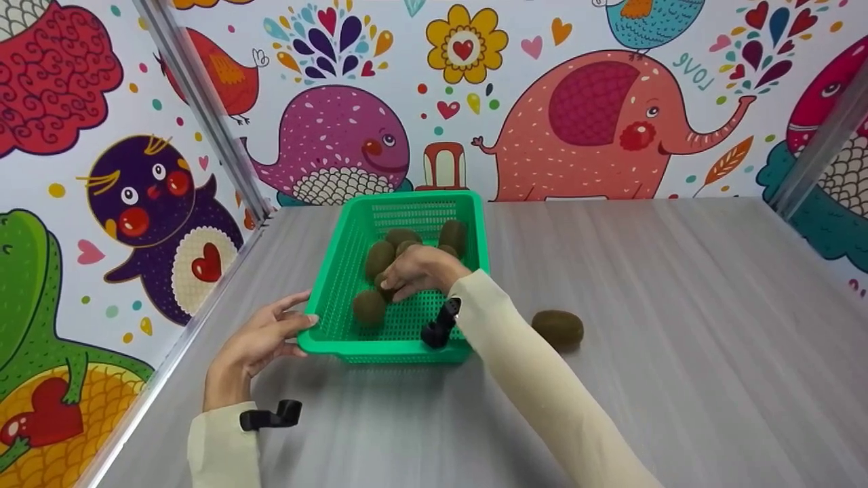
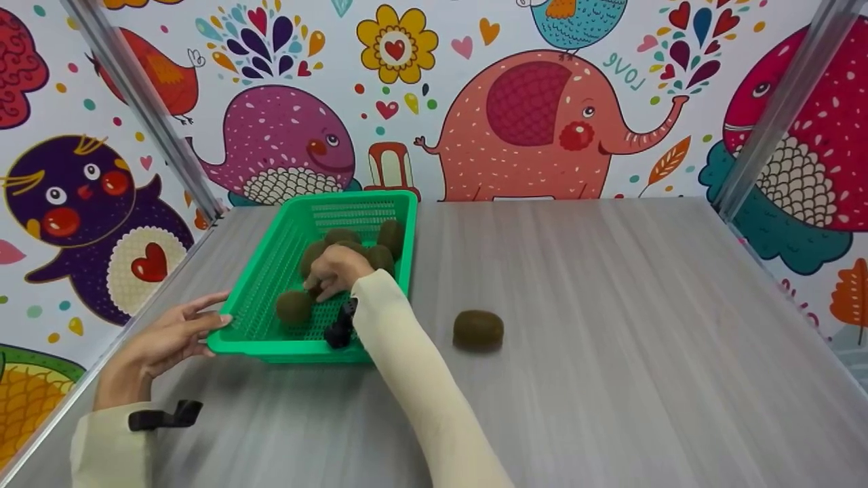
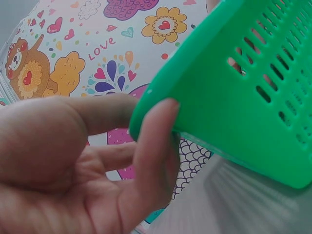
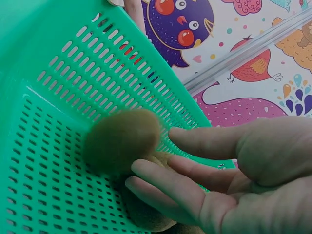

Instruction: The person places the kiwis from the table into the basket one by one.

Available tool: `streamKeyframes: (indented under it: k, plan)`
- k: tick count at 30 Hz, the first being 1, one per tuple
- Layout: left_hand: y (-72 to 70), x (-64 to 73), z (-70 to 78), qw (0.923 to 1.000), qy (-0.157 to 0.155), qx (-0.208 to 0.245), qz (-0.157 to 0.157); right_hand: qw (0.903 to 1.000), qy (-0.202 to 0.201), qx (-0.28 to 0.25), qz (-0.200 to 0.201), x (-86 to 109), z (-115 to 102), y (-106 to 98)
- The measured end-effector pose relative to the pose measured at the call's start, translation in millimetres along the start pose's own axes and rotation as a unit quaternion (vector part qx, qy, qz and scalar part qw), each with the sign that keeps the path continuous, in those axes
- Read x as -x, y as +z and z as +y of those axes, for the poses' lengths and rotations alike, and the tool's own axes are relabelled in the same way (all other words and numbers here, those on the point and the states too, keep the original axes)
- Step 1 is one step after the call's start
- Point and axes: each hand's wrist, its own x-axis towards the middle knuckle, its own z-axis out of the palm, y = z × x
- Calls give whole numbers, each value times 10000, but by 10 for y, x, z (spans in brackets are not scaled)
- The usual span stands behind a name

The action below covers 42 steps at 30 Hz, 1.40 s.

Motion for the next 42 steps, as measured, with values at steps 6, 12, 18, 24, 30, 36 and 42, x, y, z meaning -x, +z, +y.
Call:
streamKeyframes:
  k: [6,12,18,24,30,36,42]
  plan:
    - [6,-17,21,10000,29,-7,-60,9997,-202,-76,110,62,1,-94]
    - [12,-36,31,9999,92,16,-69,9992,-377,29,121,191,-43,-218]
    - [20,-52,21,9999,79,-12,-61,9984,-556,-64,-79,329,-47,-348]
    - [10,-45,2,9999,73,-6,-137,9968,-790,-135,-36,476,12,-486]
    - [-9,-32,-4,9998,51,-22,-168,9948,-968,-291,-79,630,70,-574]
    - [-14,-21,-17,9998,39,-39,-174,9933,-1119,-275,-40,786,119,-571]
    - [-22,-21,-27,9998,88,-115,-158,9892,-1461,-113,18,940,175,-525]
